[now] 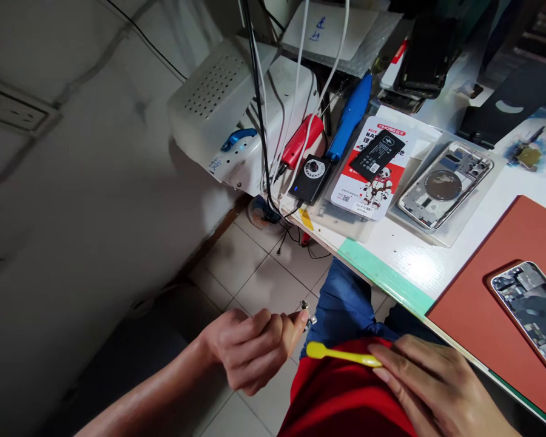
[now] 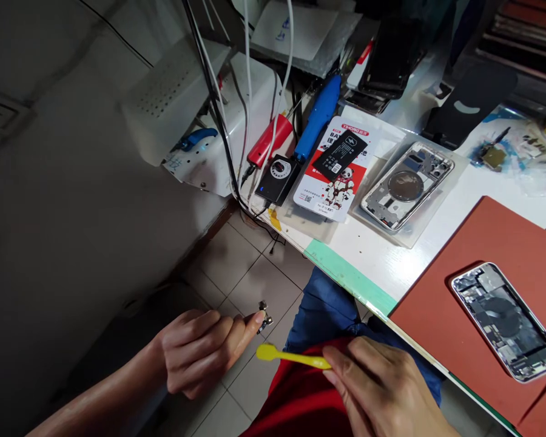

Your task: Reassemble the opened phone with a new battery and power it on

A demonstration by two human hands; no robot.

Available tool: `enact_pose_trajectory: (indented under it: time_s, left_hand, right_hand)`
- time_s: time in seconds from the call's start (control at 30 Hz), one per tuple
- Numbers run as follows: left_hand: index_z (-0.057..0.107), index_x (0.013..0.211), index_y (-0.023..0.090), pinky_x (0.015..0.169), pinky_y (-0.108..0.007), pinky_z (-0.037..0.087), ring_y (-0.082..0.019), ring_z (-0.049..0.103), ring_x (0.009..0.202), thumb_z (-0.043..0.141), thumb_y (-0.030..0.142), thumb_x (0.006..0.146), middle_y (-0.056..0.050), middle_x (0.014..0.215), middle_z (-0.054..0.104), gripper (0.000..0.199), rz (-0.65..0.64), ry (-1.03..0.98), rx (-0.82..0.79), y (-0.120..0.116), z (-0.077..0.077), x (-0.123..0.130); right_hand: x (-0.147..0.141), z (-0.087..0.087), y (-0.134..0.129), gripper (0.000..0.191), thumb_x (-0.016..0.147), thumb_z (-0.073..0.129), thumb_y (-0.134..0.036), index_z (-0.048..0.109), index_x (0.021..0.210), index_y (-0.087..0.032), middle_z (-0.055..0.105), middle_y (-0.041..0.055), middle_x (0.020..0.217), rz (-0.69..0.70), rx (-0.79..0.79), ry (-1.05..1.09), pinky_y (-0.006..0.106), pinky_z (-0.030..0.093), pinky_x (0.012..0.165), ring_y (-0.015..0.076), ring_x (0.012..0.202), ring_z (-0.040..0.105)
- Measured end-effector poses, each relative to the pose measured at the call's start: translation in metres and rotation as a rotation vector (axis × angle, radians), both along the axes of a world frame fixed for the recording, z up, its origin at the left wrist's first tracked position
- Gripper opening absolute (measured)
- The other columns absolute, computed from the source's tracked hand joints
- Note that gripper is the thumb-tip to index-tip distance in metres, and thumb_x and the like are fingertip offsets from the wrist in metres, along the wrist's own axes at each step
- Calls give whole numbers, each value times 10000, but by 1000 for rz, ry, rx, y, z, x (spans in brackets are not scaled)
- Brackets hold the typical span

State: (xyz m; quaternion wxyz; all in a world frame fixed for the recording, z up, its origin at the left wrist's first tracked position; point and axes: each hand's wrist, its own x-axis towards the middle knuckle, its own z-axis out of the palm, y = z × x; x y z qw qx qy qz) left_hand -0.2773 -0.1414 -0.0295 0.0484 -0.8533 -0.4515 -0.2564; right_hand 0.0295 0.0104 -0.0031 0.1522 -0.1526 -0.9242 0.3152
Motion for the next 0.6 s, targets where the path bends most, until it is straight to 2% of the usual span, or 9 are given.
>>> enact_pose_trajectory:
  time_s: [0.1,0.23,0.37,0.43,0.5,0.57,0.6]
  left_hand:
    - [824,822,309,394,-248,533,-128,648,471,720,87,854,51,672,723,248,-31,52,5,2,3,-1]
    - [825,853,323,432,-255,554,-136,688,534,734,94,855,55,711,742,246,28,18,-11,3,5,2]
    - [776,732,261,458,-263,533,-124,664,551,795,42,816,50,676,718,235,49,120,161,7,8,6]
    - [779,771,228,511,-270,547,-125,672,570,820,25,802,39,688,733,209,114,144,180,9,9,8]
    - [799,881,210,600,-266,584,-131,702,605,812,48,832,29,714,755,169,298,12,76,12,9,14]
    - [804,896,221,608,-230,579,-127,703,605,783,121,878,31,714,748,104,629,-310,-100,16,5,23]
    - [791,830,215,540,-202,539,-121,686,578,782,191,893,23,728,747,69,815,-501,-181,18,2,29]
  right_hand:
    - [0,-2,-2,329,1120,465,-212,754,1268,-155,811,102,947,-68,-47,-3,268,647,654,195,780,790]
    - [-3,-1,-2,367,1124,449,-240,782,1277,-214,827,91,979,-33,-95,-32,267,672,709,205,824,806]
    - [3,5,2,372,1135,447,-278,799,1254,-256,842,65,987,10,-115,-58,226,672,692,179,791,813]
    - [16,7,3,339,1126,493,-319,803,1255,-278,846,59,1002,11,-136,-74,232,681,711,189,815,819]
    - [36,9,1,299,1102,558,-343,801,1271,-294,846,62,1030,-83,-140,-93,263,692,758,218,878,823]
    - [57,14,-5,269,1075,615,-360,802,1263,-315,840,60,1045,-221,-151,-133,290,696,778,241,917,821]
    - [67,17,-9,252,1062,638,-369,807,1242,-316,836,60,1037,-297,-162,-150,292,695,767,245,913,819]
